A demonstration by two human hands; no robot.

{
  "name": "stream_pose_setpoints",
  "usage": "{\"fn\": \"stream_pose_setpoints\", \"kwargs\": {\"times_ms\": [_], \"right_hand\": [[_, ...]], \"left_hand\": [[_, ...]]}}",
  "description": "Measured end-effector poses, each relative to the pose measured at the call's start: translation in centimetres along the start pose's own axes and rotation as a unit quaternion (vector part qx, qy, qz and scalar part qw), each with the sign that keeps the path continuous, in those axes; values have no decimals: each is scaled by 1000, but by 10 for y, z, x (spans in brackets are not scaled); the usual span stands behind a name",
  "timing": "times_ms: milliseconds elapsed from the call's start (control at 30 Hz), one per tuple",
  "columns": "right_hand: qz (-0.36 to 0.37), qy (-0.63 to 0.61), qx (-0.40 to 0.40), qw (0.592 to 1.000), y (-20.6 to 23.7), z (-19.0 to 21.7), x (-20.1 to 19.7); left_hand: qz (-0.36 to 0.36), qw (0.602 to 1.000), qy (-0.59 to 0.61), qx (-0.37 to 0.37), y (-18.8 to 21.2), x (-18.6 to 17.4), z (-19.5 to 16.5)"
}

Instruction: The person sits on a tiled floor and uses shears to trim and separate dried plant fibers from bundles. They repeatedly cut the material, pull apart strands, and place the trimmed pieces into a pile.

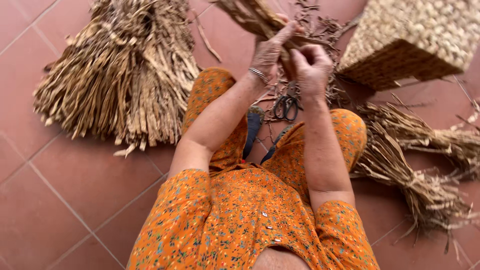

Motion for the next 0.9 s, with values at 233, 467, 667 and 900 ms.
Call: {"fn": "stream_pose_setpoints", "kwargs": {"times_ms": [233, 467, 667, 900], "right_hand": [[16, -144, 13, 989, -30, -30, -28], [-60, -252, 122, 958, -27, -30, -43], [4, -343, 113, 933, -16, -19, -10], [-9, -170, -25, 985, -6, -16, -30]], "left_hand": [[13, 1000, 0, 7, -32, -19, 5], [27, 999, -37, 25, -42, -25, -26], [59, 997, -27, -48, 13, 19, -21], [79, 990, -113, -16, -5, -7, -16]]}}
Point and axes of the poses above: each hand's wrist, its own y-axis away from the middle knuckle, its own x-axis out of the palm, z = x × y, the point moved 3 cm from there along -y, towards the middle knuckle, and after that the axes turned 13 degrees about x, right-handed, at the moved point
